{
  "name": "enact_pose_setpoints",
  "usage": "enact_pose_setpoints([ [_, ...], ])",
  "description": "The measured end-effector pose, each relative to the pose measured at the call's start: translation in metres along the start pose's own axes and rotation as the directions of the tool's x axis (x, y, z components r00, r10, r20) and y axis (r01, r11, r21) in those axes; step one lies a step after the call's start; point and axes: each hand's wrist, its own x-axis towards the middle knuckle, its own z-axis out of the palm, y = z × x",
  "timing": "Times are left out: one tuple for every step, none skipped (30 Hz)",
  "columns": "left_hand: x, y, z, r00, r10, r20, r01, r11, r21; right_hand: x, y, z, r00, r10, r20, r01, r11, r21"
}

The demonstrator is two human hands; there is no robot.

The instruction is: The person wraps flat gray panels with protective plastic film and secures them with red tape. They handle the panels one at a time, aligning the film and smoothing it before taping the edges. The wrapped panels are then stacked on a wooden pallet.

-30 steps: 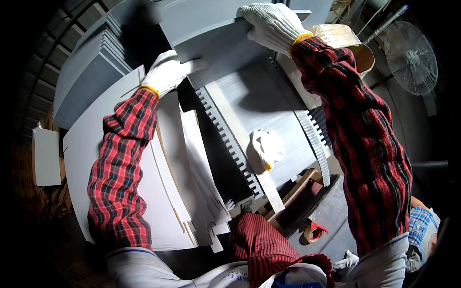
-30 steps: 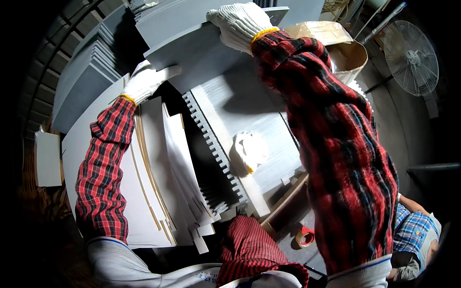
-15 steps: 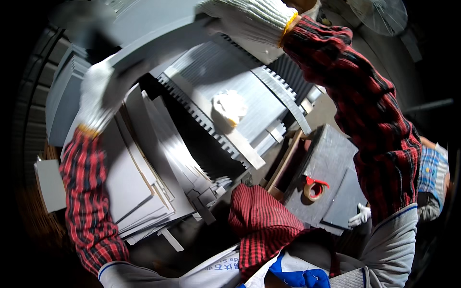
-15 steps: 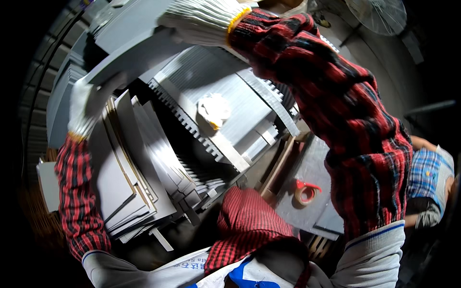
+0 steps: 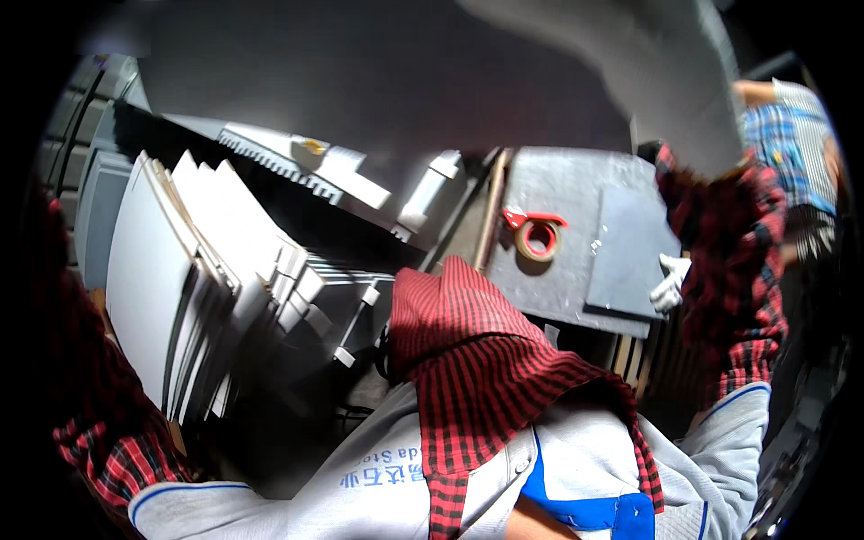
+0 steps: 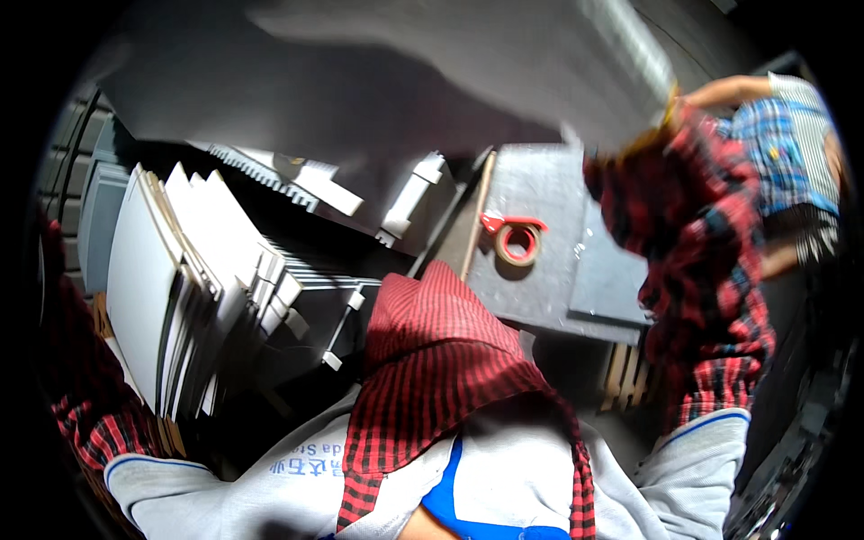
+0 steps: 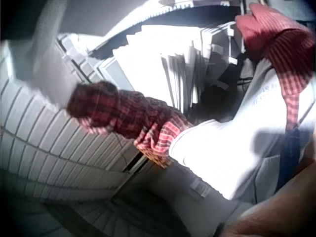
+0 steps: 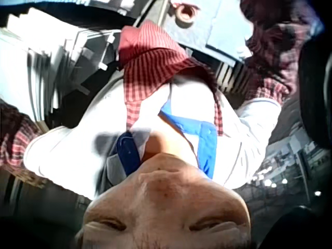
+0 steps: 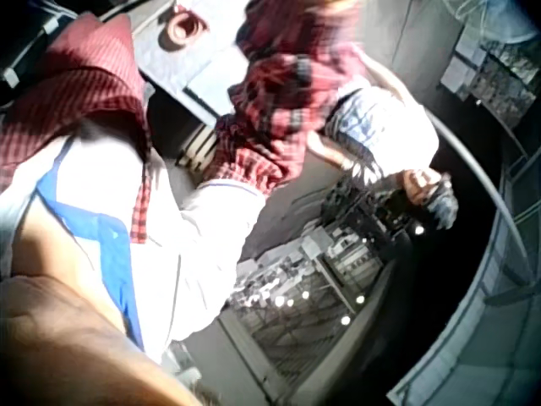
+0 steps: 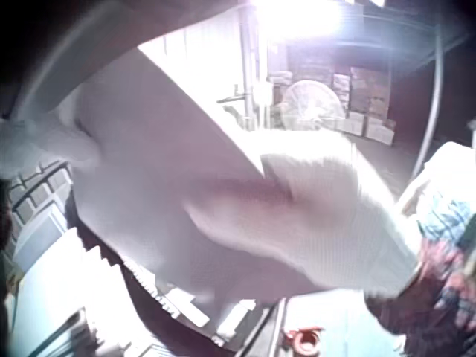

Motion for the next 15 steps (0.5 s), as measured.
enact_pose_setpoints([
  [-0.012,0.014,0.021,0.990,-0.064,0.127,0.082,0.987,-0.139,-0.034,-0.010,-0.002,0.999,0.001,-0.037,0.002,0.997,0.072],
  [-0.004,0.043,0.051,0.962,-0.066,0.265,0.147,0.943,-0.298,-0.068,-0.015,-0.004,0.995,0.054,-0.082,-0.045,0.993,0.107],
  [-0.006,0.081,0.060,0.932,-0.200,0.303,0.248,0.960,-0.129,-0.104,-0.019,0.000,0.986,0.114,-0.121,-0.095,0.984,0.153],
  [0.027,0.121,0.104,0.897,-0.228,0.378,0.257,0.966,-0.026,-0.143,-0.012,0.006,0.946,0.261,-0.192,-0.238,0.962,0.137],
  [0.033,0.139,0.130,0.914,0.126,0.385,-0.029,0.969,-0.247,-0.182,-0.017,0.012,0.909,0.336,-0.245,-0.300,0.938,0.175],
  [0.044,0.164,0.154,0.863,-0.006,0.505,0.073,0.991,-0.112,-0.224,-0.024,0.017,0.855,0.416,-0.311,-0.364,0.907,0.212],
  [0.057,0.174,0.190,0.814,0.331,0.477,-0.265,0.943,-0.202,-0.257,-0.026,0.018,0.815,0.487,-0.314,-0.429,0.872,0.237],
  [0.062,0.186,0.216,0.793,0.360,0.491,-0.317,0.933,-0.173,-0.293,-0.020,0.022,0.770,0.557,-0.311,-0.486,0.828,0.281],
  [0.052,0.194,0.236,0.797,0.404,0.449,-0.349,0.915,-0.204,-0.310,-0.024,0.027,0.740,0.621,-0.257,-0.549,0.779,0.302],
  [0.045,0.205,0.249,0.774,0.362,0.519,-0.260,0.930,-0.259,-0.325,-0.028,0.032,0.700,0.686,-0.200,-0.618,0.722,0.312],
  [0.045,0.215,0.265,0.739,0.331,0.587,-0.177,0.936,-0.304,-0.344,-0.032,0.035,0.642,0.751,-0.156,-0.690,0.654,0.311],
  [0.044,0.219,0.287,0.708,0.387,0.591,-0.203,0.913,-0.354,-0.358,-0.037,0.040,0.573,0.805,-0.154,-0.734,0.588,0.341],
  [0.044,0.223,0.299,0.679,0.434,0.592,-0.221,0.890,-0.399,-0.368,-0.044,0.046,0.507,0.849,-0.145,-0.769,0.522,0.370],
  [0.049,0.237,0.311,0.618,0.310,0.722,-0.067,0.936,-0.345,-0.385,-0.043,0.049,0.540,0.807,-0.240,-0.694,0.588,0.416],
  [0.049,0.237,0.333,0.660,0.461,0.593,-0.231,0.876,-0.425,-0.401,-0.039,0.048,0.544,0.800,-0.252,-0.679,0.597,0.428],
])
